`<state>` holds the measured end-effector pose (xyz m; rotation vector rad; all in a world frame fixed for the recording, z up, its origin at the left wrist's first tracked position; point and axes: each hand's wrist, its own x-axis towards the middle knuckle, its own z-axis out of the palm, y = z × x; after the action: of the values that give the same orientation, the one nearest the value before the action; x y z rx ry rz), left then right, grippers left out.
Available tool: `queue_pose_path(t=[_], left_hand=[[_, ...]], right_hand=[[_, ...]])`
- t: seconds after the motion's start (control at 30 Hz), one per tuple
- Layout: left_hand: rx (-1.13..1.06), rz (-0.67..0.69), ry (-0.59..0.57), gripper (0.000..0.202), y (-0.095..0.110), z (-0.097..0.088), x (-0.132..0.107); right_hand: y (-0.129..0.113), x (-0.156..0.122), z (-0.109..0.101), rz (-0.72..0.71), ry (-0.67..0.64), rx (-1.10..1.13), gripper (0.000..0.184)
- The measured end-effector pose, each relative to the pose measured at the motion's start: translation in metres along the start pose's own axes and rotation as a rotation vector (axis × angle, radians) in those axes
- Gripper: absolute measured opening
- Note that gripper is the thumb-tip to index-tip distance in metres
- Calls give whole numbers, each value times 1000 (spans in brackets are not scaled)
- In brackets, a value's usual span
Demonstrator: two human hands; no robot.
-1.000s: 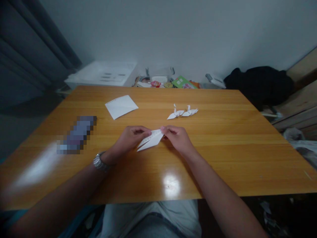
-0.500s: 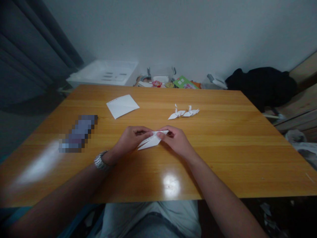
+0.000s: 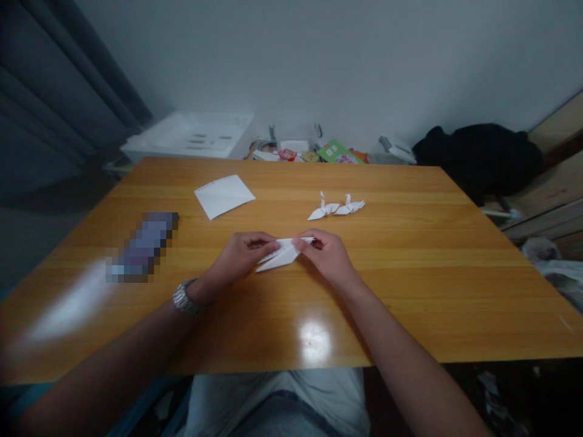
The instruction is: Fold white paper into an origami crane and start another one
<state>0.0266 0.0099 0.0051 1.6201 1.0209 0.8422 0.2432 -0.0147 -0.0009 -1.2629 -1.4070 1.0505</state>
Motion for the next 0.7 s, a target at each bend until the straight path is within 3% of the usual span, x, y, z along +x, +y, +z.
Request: queue_pose_path(t=[0.23,0.5,0.7], left_hand=[[2,-1,4,26,1,-1,0],[0,-15,39,30,-1,0,0],[8,-42,-9,35,-1,-3,0]], right_hand=[[1,0,-2,-1,-65,20,29],[2,1,-3,21,13,12,28],[2,3,-6,60,107,116,33]])
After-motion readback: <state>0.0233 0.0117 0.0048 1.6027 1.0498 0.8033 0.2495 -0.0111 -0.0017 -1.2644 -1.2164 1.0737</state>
